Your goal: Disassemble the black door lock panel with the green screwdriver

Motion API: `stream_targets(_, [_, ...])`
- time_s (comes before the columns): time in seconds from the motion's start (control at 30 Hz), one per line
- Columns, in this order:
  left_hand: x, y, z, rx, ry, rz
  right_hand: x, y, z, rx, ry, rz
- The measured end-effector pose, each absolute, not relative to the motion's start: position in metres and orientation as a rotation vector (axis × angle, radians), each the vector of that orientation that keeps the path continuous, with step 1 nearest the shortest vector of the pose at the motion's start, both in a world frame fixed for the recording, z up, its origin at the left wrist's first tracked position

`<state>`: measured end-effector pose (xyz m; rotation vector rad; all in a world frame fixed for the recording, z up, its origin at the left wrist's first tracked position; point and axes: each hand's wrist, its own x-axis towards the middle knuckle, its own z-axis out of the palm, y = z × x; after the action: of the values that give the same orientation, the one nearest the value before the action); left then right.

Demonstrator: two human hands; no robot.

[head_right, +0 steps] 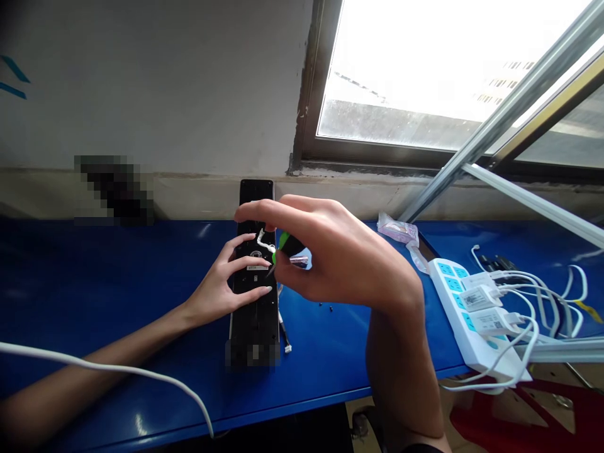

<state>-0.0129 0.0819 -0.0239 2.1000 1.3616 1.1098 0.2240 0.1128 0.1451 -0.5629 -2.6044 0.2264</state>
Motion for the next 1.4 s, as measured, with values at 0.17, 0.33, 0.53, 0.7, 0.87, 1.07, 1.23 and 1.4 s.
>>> stream_targets(0.17, [-0.0123, 0.0830, -0.0231, 2.113, 1.372, 1.088, 0.2198, 0.1172, 0.1420, -0.586, -2.549, 0.099])
stream_targets(0.33, [-0.0132, 0.0848, -0.0225, 2.144, 1.385, 1.102, 0.2191, 0.1149, 0.1430, -0.566, -2.571, 0.157])
stream_targets(0.53, [-0.0146, 0.0873, -0.0217, 2.182, 1.375, 1.097, 0.2219, 0.1174, 0.1439, -0.662, -2.573, 0.098])
stream_targets(0.7, [-0.0145, 0.0875, -0.0206, 2.169, 1.368, 1.092, 0.2220, 0.1168, 0.1459, -0.632, -2.594, 0.159])
stream_targets(0.87, [-0.0154, 0.0870, -0.0190, 2.169, 1.369, 1.079, 0.2212, 0.1159, 0.1459, -0.562, -2.597, 0.196])
stream_targets(1.07, [-0.0141, 0.0868, -0.0177, 2.202, 1.382, 1.087, 0.2192, 0.1159, 0.1461, -0.613, -2.583, 0.187])
stream_targets(1.23, [-0.0142, 0.0857, -0.0179, 2.287, 1.407, 1.079, 0.2192, 0.1149, 0.1460, -0.602, -2.606, 0.226])
stream_targets(1.4, [-0.0138, 0.0855, -0.0188, 2.313, 1.394, 1.083, 0.2187, 0.1151, 0.1442, -0.643, -2.563, 0.164])
